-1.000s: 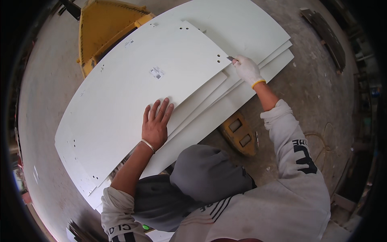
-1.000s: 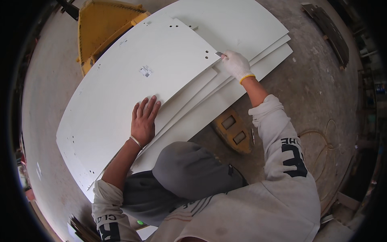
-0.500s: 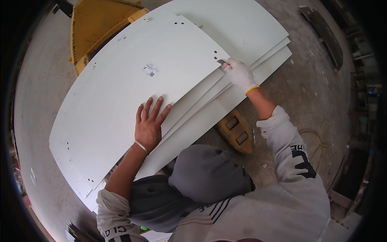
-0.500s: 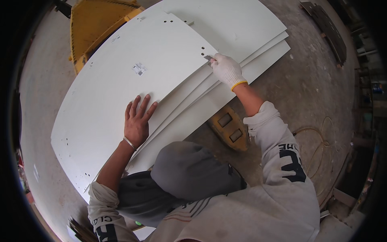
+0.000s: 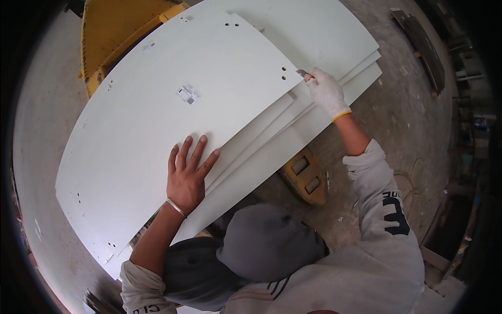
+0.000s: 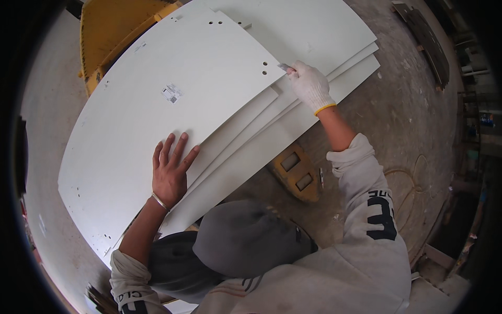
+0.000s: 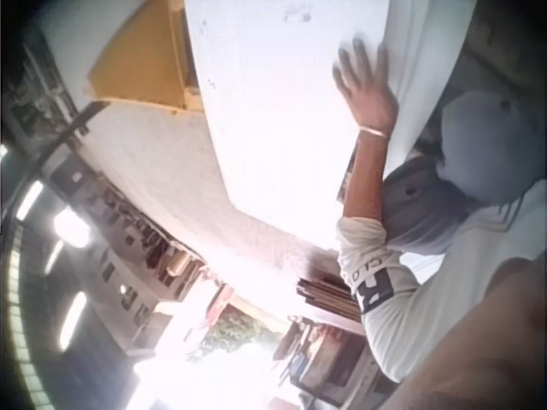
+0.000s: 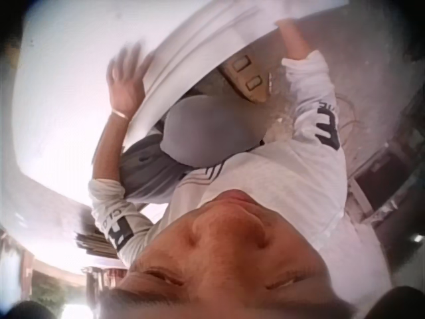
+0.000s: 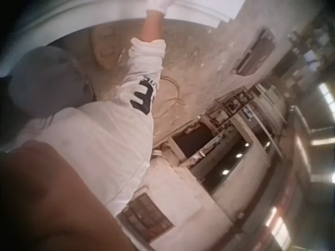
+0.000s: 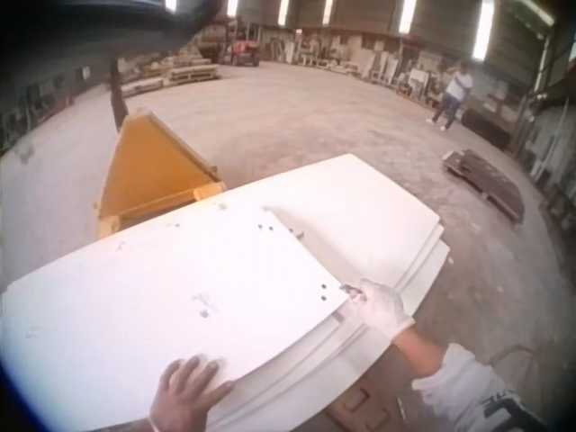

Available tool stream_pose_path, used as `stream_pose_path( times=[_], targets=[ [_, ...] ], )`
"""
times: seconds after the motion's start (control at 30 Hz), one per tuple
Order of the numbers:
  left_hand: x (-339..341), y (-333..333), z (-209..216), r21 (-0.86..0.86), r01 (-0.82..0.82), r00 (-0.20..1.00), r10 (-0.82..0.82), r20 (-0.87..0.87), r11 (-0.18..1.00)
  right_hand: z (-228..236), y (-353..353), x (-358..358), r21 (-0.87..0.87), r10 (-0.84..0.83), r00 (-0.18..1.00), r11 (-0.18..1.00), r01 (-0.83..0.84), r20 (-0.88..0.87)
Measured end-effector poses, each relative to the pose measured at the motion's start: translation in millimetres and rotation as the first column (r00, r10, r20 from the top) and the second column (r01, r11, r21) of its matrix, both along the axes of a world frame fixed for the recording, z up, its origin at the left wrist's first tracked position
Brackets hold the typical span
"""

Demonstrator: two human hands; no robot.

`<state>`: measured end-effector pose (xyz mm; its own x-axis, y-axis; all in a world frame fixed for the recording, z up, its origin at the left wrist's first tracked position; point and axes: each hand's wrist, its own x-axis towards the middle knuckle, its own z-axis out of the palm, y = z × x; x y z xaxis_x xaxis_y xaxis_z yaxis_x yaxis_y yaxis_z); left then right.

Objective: The person uses a utility knife to trim the edges of stacked white panels, then wipes the surfaces with a cloth. The person also uses a yellow tool to pry or separate a panel from the stack.

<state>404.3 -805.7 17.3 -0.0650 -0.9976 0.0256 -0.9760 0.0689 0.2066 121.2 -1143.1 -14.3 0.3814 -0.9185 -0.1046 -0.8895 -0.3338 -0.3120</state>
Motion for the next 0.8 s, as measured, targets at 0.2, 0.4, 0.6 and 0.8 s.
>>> stream_pose_path(
  times=[0.2,0.4,0.6,0.8],
  targets=[
    [1.5,0.4,-1.4,0.03,0.008,1.0,-0.008,0.023,1.0,7.5,-9.0,-1.1,-0.032,0.098,0.993,0.995,-0.1,-0.061],
    [2.2,0.4,-1.6,0.047,0.005,1.0,-0.005,-0.003,0.999,8.7,-13.1,-3.9,-0.007,0.145,0.989,0.989,-0.145,-0.034],
    [1.3,-1.2,-0.7,0.061,0.0,1.0,-0.001,0.012,0.998,7.4,-5.7,-6.0,0.02,0.135,0.991,0.991,-0.135,0.01],
    [1.6,-3.1,-0.4,0.071,-0.01,1.0,0.01,0.004,0.997,15.0,37.8,1.0,0.122,0.12,0.987,0.983,-0.134,0.109]
  ],
)
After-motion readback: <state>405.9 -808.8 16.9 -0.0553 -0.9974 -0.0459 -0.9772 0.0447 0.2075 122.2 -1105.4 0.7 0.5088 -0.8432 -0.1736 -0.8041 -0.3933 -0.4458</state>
